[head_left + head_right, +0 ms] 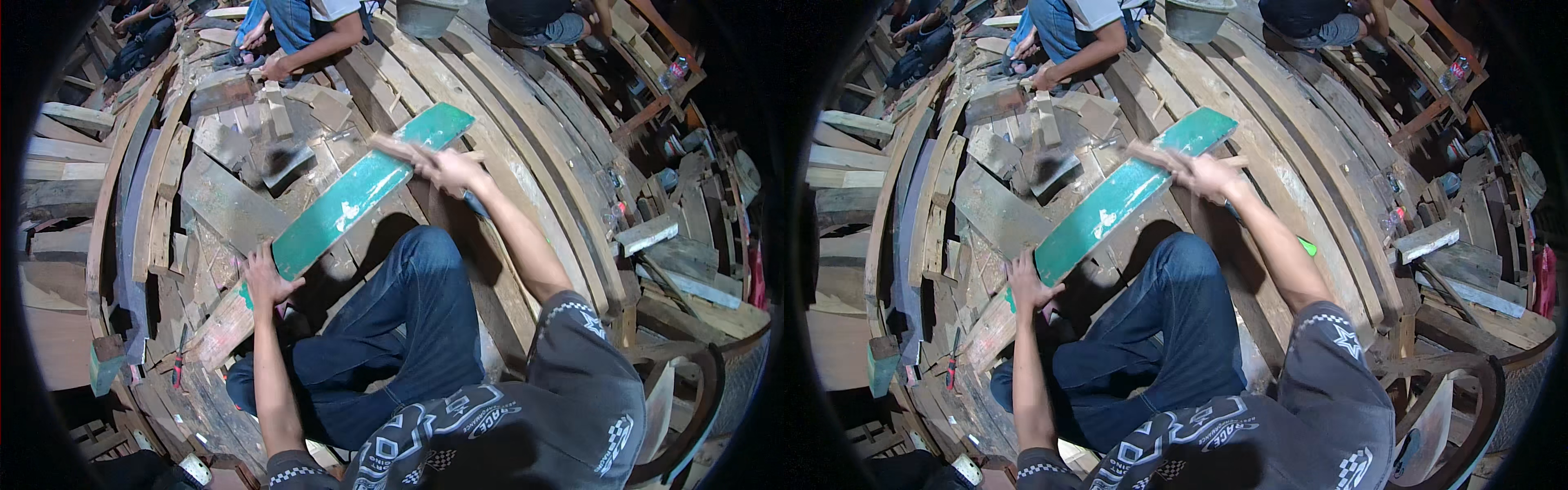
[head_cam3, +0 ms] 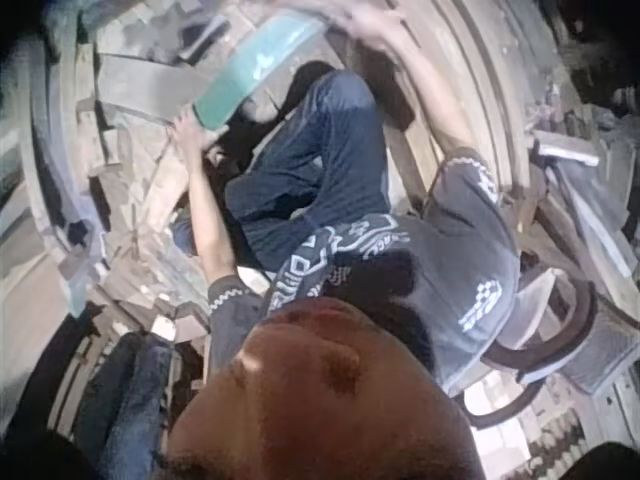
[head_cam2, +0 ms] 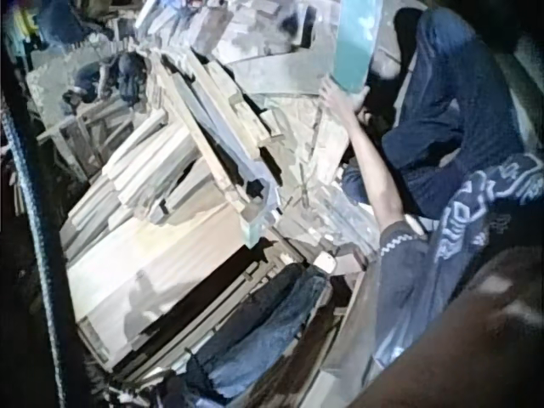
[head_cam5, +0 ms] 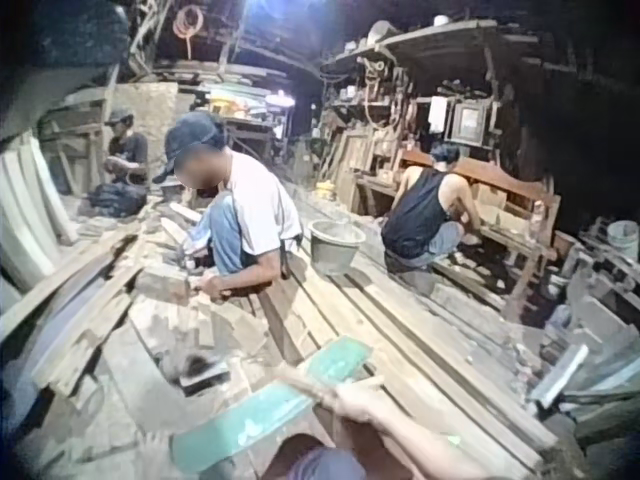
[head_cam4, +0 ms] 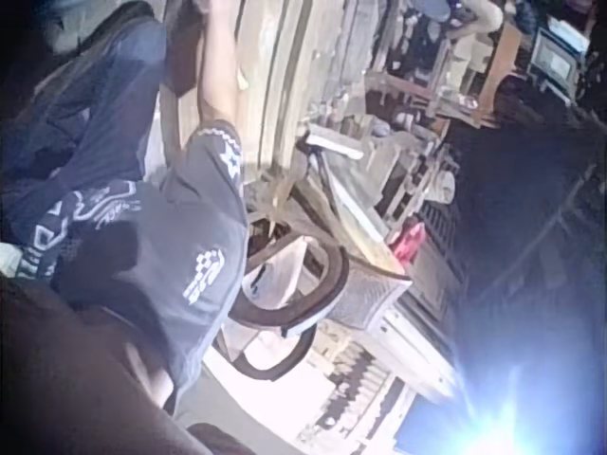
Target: The person picks up a wooden board and a sanding block, sits down, and sands the surface and edges of the wooden board using the sanding block.
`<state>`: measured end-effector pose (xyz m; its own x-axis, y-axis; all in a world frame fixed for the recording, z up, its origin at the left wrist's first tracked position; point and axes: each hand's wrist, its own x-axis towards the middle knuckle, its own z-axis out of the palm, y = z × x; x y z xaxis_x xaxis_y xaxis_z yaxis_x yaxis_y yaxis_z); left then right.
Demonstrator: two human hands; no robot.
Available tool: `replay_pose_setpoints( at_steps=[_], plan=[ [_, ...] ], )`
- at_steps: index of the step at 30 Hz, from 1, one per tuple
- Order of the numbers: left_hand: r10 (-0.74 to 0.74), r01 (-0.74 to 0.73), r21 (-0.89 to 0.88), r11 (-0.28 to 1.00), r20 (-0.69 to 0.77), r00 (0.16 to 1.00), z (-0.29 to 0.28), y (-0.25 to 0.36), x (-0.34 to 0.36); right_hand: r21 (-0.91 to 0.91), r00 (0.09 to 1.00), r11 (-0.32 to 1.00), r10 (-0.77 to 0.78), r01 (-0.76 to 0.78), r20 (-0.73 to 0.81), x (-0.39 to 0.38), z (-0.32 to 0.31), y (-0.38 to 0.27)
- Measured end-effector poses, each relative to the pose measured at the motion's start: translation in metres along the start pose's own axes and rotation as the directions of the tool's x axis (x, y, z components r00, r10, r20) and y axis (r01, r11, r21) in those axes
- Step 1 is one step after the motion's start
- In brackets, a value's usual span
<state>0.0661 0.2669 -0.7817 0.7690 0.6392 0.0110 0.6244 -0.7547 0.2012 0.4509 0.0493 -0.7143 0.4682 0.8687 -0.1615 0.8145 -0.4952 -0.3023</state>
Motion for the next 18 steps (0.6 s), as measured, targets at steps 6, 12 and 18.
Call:
replay_pose_setpoints(
  at_steps=[6,12,18],
  plan=[
    [0.027,-0.024,0.091,0.996,-0.042,0.999,0.023,-0.002,0.009,-0.126,0.962,0.976,-0.199,0.177,-0.189,0.018,0.025,0.039],
    [0.037,-0.037,-0.017,0.999,-0.004,0.999,0.013,0.021,0.012,0.168,0.940,0.960,0.258,-0.223,-0.224,0.009,-0.021,0.099],
    [0.022,-0.023,-0.017,1.000,-0.025,0.999,0.003,0.011,0.006,0.137,0.983,0.982,-0.113,0.133,-0.145,-0.035,0.017,0.044]
  ],
)
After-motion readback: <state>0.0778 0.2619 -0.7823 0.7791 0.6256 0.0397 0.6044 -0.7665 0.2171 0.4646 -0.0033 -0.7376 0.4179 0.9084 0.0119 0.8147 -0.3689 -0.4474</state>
